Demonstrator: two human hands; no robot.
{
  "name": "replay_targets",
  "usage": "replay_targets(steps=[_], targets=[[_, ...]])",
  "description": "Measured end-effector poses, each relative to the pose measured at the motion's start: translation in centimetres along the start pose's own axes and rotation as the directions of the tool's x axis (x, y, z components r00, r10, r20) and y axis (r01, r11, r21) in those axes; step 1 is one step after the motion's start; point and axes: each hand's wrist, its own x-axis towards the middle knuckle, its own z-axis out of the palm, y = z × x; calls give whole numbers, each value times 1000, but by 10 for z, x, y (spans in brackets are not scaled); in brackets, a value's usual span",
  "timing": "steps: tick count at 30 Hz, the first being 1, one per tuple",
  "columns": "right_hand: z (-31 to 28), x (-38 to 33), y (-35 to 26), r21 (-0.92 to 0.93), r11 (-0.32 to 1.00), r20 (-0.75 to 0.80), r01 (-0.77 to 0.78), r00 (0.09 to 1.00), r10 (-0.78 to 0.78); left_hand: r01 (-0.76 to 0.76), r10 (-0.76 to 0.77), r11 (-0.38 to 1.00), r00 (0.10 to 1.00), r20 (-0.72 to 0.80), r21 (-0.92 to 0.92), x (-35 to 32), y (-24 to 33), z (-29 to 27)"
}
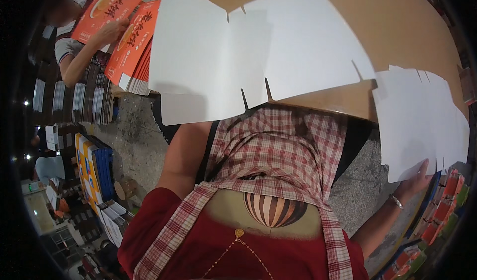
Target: Organizing and stacking flat cardboard packaging sleeves on a workbench.
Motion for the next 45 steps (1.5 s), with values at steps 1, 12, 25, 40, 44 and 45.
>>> replay_targets(steps=[1,12,25,40,44,45], targets=[[-5,5,11,-23,999,-37,-27,999,26,-6,6,1000,1000,6,-5,-1,1,0],[156,-109,-57,-155,897,376,414,864,-334,-34,35,999,999,22,-38,48,2,1],[371,-207,-10,174,529,938,831,23,-345,197,-184,967,979,93,-159,48,-8,-23],[351,-214,13,225,795,909,564,174,-380,-296,103,-101,947,306,950,52,-94,7],[314,-222,-1,23,749,975,663,152,-164,-263,-7,-213,963,268,941,60,-87,11],[307,-224,-5,-23,725,982,688,151,-112,-266,-3,-205,963,271,942,61,-89,10]])
